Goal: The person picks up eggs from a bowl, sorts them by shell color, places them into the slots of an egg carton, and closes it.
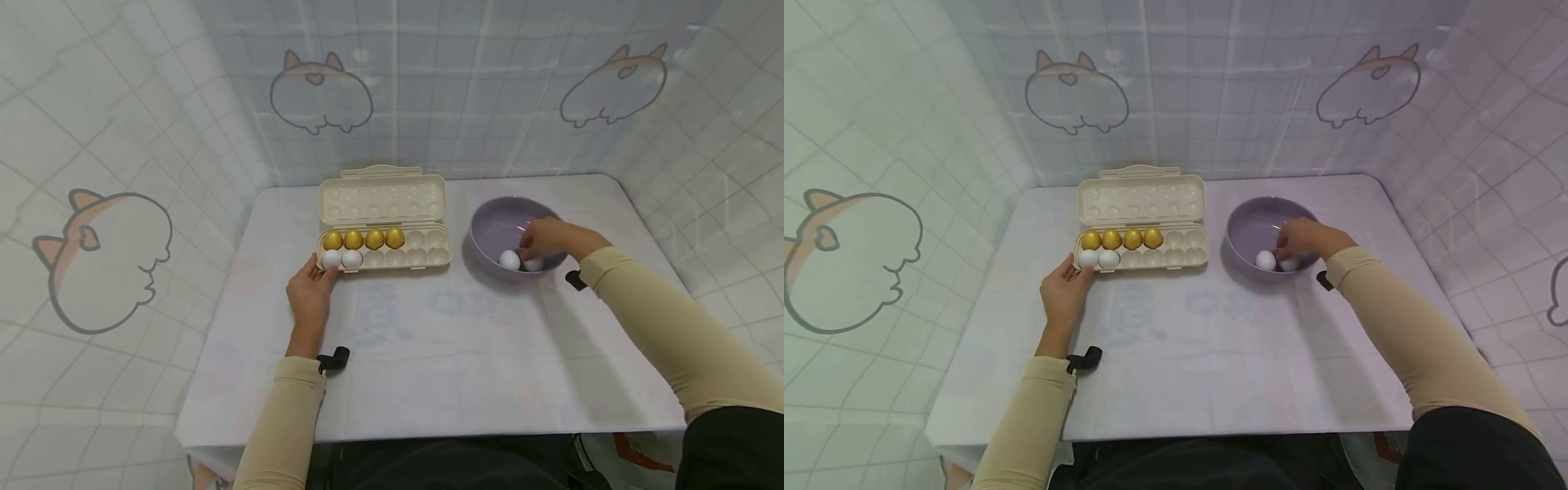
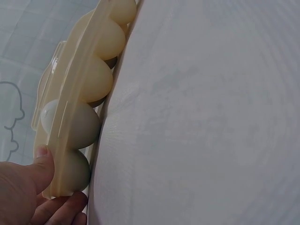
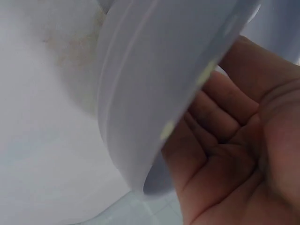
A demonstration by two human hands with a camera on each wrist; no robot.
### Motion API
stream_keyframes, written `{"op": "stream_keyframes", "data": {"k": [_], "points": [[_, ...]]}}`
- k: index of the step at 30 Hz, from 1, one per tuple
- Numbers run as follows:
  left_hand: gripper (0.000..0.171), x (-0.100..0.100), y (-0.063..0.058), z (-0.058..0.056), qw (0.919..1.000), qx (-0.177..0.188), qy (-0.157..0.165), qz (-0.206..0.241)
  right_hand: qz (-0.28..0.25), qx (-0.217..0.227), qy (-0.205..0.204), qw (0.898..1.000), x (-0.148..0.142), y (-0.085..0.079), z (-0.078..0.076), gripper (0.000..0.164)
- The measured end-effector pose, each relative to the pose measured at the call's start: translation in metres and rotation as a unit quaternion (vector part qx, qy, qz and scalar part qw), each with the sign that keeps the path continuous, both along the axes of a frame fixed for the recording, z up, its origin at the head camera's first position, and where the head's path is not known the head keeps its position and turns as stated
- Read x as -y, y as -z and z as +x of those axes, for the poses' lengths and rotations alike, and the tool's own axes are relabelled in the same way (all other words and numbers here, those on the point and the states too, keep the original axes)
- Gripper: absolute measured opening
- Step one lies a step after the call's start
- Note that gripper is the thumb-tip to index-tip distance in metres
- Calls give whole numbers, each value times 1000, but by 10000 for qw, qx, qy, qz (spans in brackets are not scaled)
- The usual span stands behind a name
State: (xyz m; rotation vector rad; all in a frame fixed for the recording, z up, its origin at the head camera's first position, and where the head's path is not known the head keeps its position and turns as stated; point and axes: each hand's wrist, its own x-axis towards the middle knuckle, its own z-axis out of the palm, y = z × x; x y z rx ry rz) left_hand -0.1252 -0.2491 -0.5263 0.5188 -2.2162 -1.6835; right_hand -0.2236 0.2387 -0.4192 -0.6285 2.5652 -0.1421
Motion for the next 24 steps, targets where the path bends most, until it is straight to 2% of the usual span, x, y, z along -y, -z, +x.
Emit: {"op": "stream_keyframes", "data": {"k": [7, 17, 24], "points": [[67, 1, 0, -1, 10000, 45, 34, -27, 244, 81, 115, 9996, -3, 0, 0, 28], [67, 2, 4, -3, 10000, 46, 71, -42, 170, 62, 348, 9992, 0, 2, -1, 27], [68, 3, 6, -5, 9999, 57, 64, -95, 16, -255, 351, 9991, -1, -1, -3, 30]]}}
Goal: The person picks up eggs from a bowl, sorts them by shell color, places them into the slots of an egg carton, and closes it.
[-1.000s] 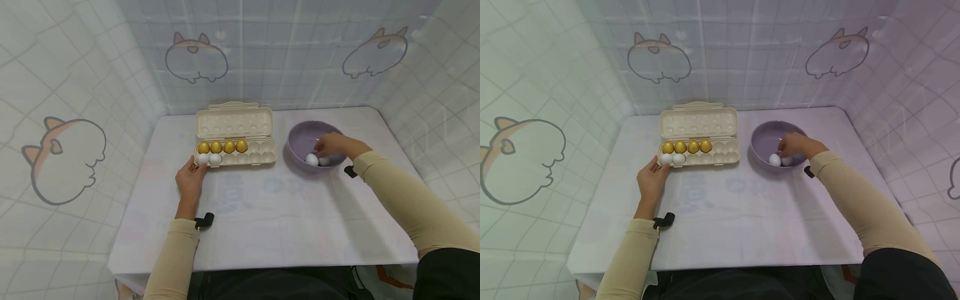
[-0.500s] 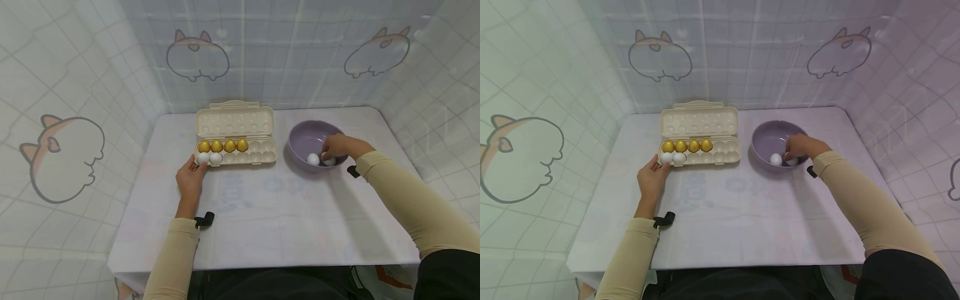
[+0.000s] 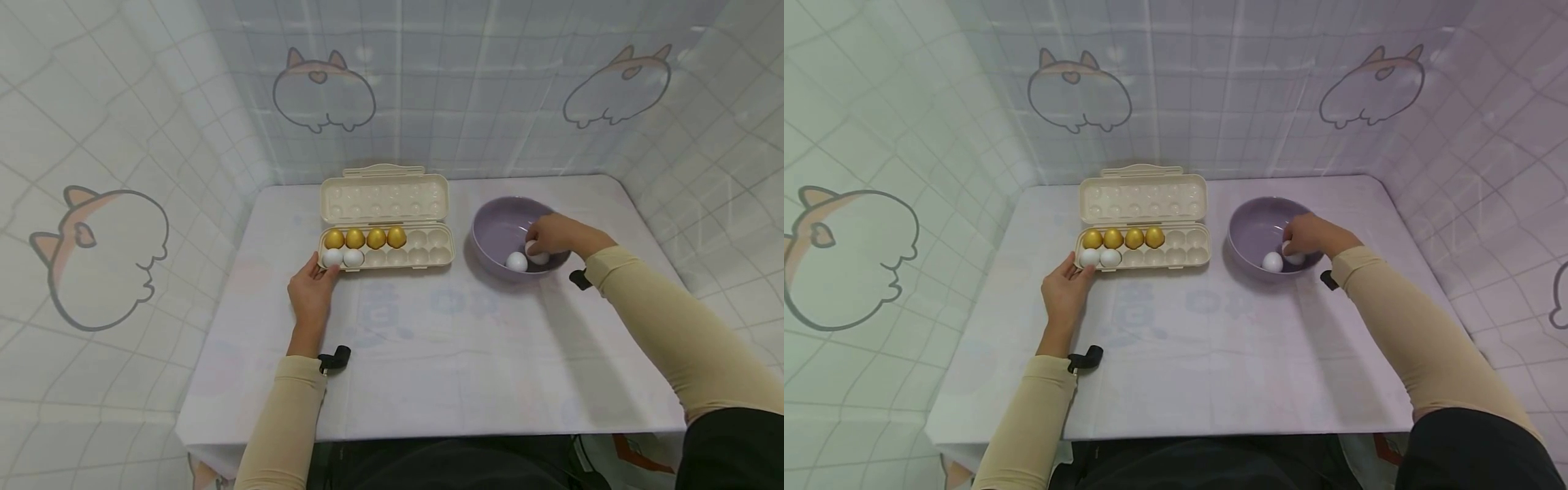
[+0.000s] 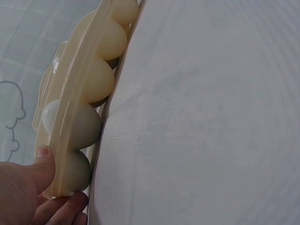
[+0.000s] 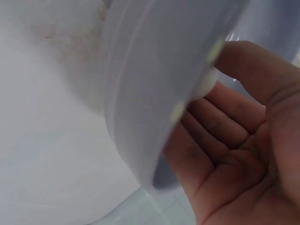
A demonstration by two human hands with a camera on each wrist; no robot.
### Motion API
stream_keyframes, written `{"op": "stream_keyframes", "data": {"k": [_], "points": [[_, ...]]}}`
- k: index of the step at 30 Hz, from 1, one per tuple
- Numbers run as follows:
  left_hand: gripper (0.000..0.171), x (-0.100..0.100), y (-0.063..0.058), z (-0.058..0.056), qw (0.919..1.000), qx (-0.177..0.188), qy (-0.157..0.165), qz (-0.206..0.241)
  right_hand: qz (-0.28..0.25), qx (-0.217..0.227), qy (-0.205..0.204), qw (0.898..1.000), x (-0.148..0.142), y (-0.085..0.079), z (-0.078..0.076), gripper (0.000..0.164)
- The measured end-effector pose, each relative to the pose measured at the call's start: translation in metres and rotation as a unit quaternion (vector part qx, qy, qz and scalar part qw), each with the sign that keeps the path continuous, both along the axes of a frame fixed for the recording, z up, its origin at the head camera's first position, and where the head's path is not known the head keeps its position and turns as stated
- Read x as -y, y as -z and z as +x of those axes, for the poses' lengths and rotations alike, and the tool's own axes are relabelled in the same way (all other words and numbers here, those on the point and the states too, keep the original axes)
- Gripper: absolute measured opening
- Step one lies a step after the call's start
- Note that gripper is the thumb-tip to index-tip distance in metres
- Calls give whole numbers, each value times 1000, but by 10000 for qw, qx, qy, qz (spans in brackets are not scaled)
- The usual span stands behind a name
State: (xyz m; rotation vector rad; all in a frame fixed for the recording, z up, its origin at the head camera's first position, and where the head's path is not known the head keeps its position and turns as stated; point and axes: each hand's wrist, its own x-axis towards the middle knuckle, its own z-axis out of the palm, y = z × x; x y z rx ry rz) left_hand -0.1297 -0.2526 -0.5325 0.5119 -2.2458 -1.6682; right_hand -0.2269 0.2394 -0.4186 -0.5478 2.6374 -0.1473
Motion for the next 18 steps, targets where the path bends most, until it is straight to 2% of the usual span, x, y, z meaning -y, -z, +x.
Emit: {"op": "stream_keyframes", "data": {"k": [8, 18], "points": [[68, 0, 0, 0, 10000, 19, -29, -14, -369, -419, -22, 9984, 3, -11, -6, 34], [68, 0, 1, -1, 10000, 6, 15, -2, -859, -708, 226, 9935, 22, -20, -14, 40]]}}
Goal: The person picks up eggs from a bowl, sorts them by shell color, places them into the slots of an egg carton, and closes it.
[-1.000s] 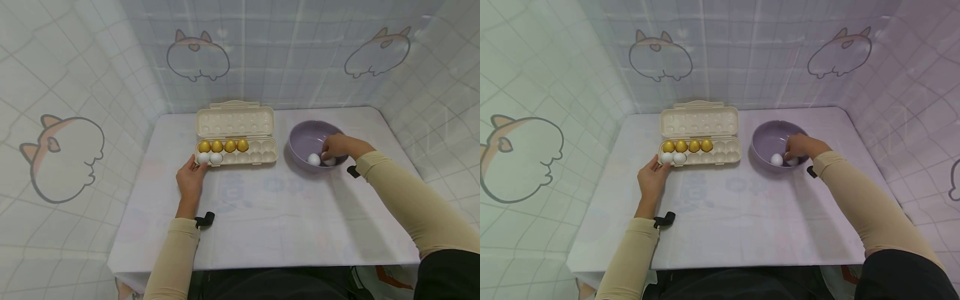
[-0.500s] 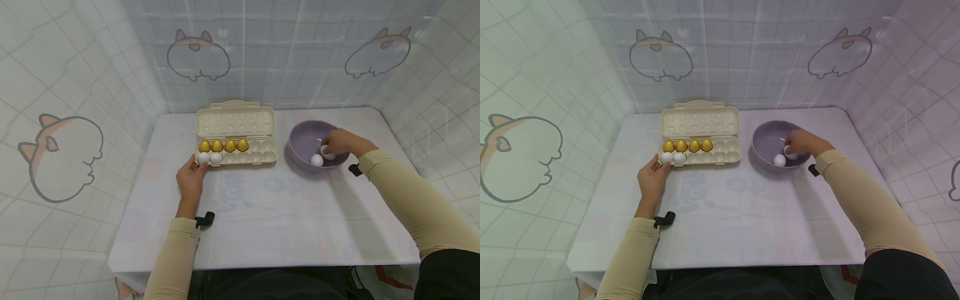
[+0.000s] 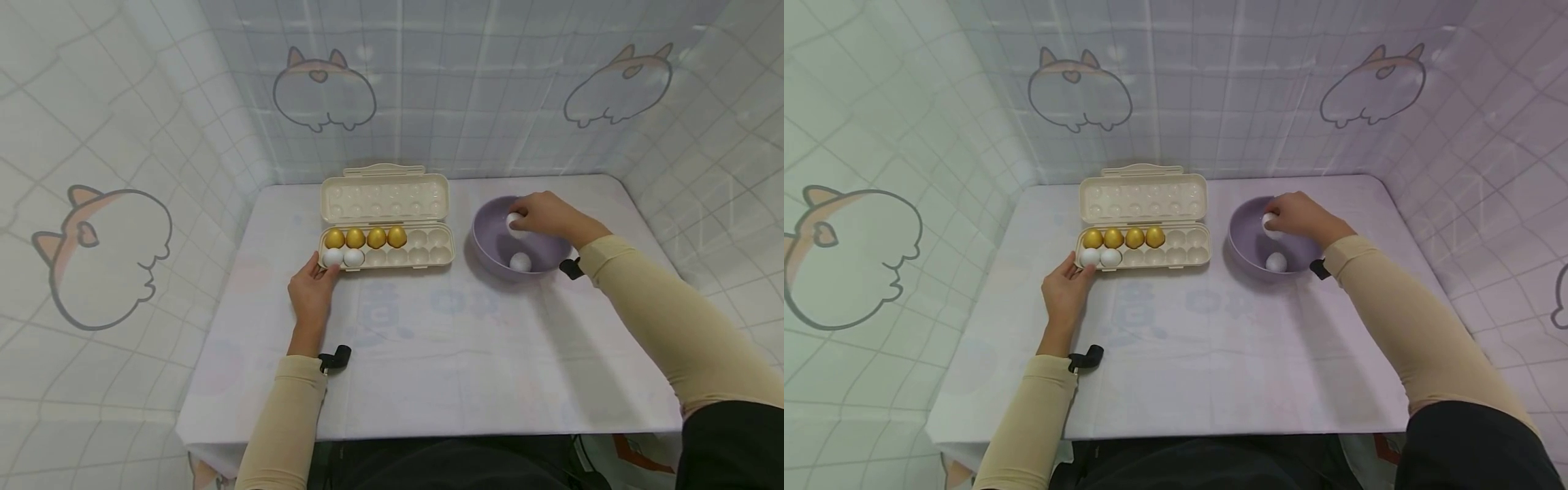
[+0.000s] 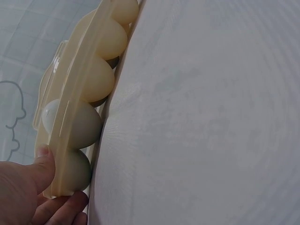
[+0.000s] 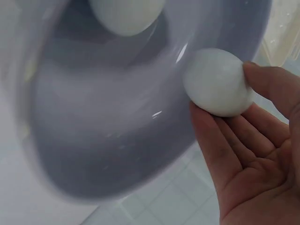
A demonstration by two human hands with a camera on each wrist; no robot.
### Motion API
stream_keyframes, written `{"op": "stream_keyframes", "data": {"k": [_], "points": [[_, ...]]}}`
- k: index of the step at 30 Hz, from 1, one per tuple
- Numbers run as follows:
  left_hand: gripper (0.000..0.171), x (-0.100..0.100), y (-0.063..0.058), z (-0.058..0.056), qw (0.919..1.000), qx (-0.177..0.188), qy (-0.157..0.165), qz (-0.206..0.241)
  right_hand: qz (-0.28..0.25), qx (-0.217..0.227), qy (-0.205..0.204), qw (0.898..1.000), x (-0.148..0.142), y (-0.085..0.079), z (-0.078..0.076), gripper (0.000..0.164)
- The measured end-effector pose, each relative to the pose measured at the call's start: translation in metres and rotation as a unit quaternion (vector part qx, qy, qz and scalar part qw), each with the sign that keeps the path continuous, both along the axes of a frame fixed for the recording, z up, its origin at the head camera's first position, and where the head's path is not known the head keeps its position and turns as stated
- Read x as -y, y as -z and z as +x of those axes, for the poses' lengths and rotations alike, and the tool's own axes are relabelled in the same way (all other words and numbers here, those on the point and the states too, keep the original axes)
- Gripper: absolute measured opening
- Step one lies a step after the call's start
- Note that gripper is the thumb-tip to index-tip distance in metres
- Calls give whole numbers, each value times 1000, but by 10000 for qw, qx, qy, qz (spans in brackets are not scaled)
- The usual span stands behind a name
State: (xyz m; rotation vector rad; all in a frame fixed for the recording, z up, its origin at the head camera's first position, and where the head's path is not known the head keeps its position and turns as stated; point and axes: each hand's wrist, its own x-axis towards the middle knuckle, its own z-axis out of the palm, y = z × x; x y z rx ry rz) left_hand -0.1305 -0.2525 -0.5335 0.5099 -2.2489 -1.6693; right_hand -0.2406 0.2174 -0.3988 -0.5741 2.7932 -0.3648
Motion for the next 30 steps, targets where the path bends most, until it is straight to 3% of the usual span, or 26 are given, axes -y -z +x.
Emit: {"op": "stream_keyframes", "data": {"k": [6, 18, 30], "points": [[68, 1, -2, 1, 10000, -6, -6, 52, -279, -113, 99, 9995, 17, -5, -3, 46], [68, 0, -3, 3, 9998, -68, -30, 194, -796, -295, 244, 9961, 62, -6, -4, 43], [67, 0, 0, 2, 9999, -85, 2, 137, -1233, -451, -77, 9913, 103, -3, -1, 43]]}}
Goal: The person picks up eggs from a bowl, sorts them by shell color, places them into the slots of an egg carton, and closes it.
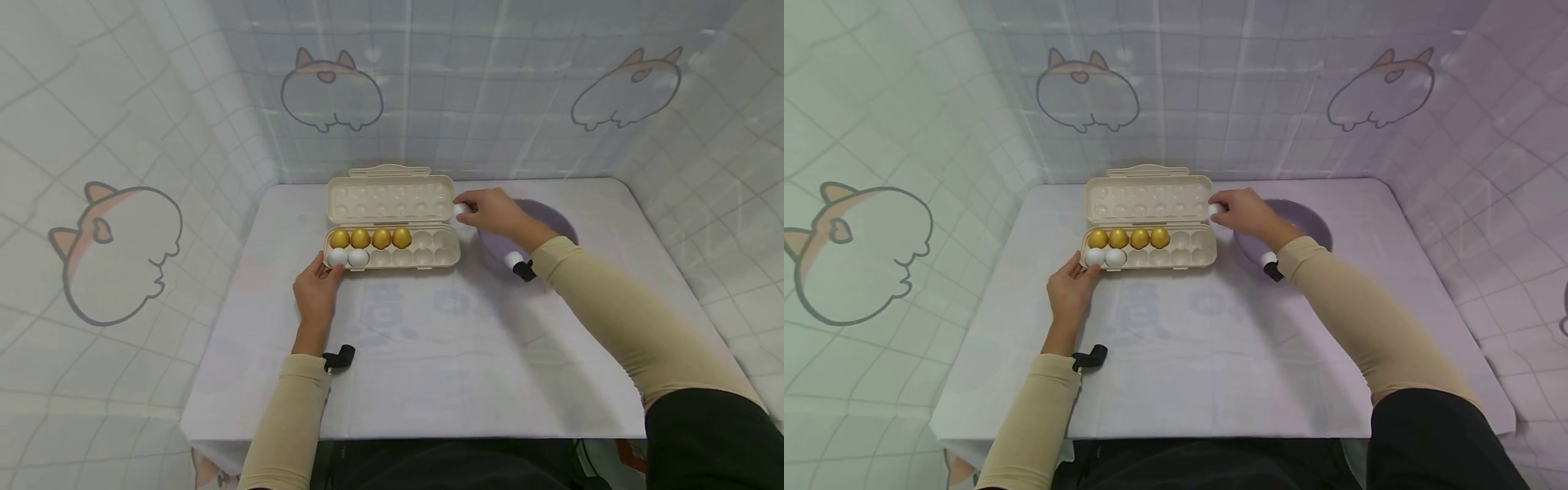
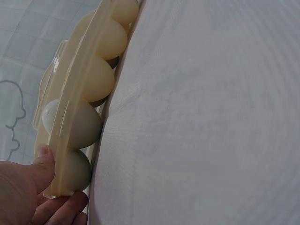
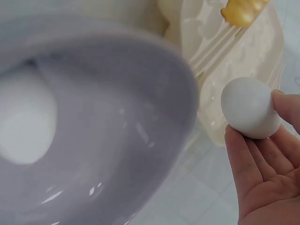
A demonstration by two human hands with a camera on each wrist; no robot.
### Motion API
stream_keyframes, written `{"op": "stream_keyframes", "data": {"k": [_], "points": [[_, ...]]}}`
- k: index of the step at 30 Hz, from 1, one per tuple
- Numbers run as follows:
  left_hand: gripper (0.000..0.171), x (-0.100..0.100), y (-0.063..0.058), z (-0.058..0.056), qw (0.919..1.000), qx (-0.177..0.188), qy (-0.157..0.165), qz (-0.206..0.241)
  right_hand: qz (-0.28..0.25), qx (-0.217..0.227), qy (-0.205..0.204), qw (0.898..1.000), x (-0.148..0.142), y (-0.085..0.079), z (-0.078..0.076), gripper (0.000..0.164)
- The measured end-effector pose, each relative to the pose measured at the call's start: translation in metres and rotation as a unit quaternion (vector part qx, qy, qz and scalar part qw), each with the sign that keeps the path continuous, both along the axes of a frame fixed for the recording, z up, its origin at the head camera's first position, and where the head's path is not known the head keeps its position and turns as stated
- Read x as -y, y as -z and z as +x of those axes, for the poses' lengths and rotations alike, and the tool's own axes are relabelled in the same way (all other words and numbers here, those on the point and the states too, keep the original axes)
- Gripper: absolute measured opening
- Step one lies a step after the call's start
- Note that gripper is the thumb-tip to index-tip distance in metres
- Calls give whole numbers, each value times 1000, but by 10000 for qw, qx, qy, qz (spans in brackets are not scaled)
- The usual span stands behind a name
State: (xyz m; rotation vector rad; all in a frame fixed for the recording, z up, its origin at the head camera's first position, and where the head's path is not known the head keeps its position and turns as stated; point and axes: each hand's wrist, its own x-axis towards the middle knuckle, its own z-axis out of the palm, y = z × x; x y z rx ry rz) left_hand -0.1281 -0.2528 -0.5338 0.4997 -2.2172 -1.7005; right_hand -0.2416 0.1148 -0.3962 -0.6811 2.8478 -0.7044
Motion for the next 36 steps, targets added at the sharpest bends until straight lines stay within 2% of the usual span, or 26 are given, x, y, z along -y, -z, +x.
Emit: {"op": "stream_keyframes", "data": {"k": [11, 22, 27, 36], "points": [[67, -1, -3, 1, 9999, 108, 24, 69, -186, -34, -310, 9993, 39, 12, -4, 43], [67, -2, -6, 2, 9999, 115, -14, 14, -577, -35, -541, 9969, 79, 20, 7, 40], [67, -2, -7, 2, 9999, 149, -4, -5, -537, 121, -590, 9967, 93, 29, 8, 44], [66, -2, -5, 3, 9999, 51, -25, -140, -549, 115, -959, 9938, 124, 45, 15, 39]]}}
